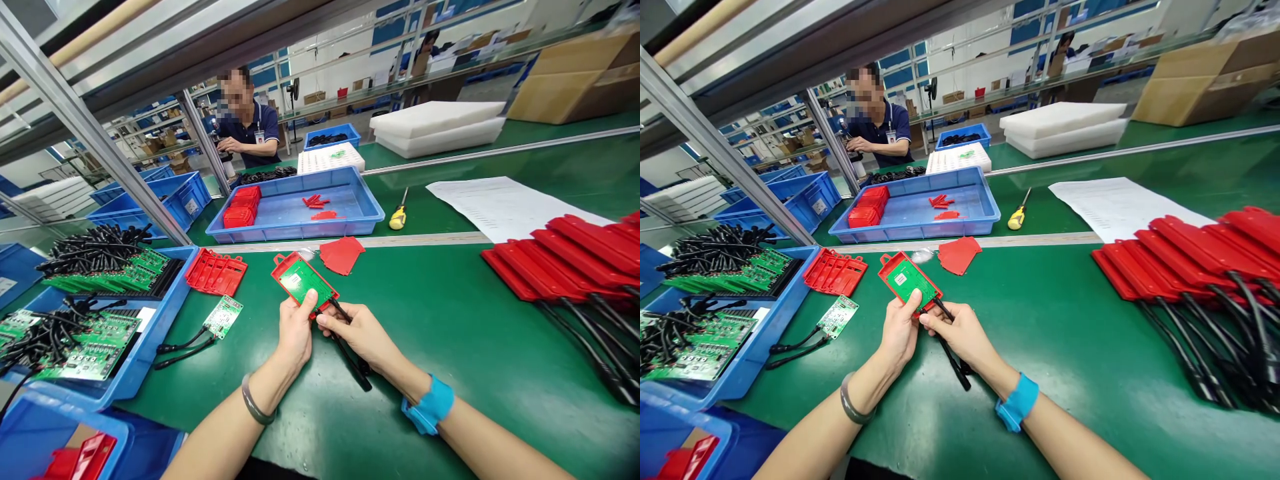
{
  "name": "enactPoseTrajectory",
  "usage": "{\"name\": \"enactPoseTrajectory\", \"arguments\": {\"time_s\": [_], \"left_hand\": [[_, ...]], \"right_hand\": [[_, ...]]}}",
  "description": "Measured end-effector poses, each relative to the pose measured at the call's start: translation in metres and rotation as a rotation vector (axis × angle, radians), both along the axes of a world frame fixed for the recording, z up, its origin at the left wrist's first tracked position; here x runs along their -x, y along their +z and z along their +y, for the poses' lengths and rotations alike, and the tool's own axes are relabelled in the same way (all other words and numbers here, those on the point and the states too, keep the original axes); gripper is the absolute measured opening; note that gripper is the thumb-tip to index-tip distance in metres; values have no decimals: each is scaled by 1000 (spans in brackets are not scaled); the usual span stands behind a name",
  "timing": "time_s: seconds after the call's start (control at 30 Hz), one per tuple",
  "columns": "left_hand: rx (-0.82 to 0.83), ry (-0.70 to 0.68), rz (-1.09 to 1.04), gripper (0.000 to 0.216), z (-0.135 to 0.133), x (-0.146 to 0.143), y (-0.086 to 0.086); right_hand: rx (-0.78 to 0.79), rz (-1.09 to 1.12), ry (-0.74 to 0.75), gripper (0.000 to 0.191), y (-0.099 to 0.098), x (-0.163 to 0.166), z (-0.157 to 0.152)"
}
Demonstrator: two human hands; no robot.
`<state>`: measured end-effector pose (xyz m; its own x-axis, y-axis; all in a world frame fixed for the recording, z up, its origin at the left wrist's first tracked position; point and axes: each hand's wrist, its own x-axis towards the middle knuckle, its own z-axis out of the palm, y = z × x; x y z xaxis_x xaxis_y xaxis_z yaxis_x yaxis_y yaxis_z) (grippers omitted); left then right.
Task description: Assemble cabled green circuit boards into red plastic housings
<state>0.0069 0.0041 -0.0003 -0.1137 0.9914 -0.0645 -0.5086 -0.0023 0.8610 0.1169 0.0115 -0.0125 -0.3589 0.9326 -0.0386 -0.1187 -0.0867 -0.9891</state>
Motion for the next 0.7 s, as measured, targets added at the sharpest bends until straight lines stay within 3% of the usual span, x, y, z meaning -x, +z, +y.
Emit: {"name": "enactPoseTrajectory", "arguments": {"time_s": [0.17,0.27,0.37,0.57,0.7], "left_hand": [[27,-20,26,30,-1,-5,-6],[26,-24,22,30,3,0,-7],[43,41,0,28,10,13,-4],[169,23,-17,34,19,28,-2],[199,-51,29,35,17,25,-4]], "right_hand": [[-23,-63,-47,38,-3,4,0],[-158,-190,7,39,-6,1,2],[-336,-460,99,43,-6,-10,13],[-556,-854,-201,42,1,-44,76],[-661,-1027,-259,77,-10,-49,112]]}}
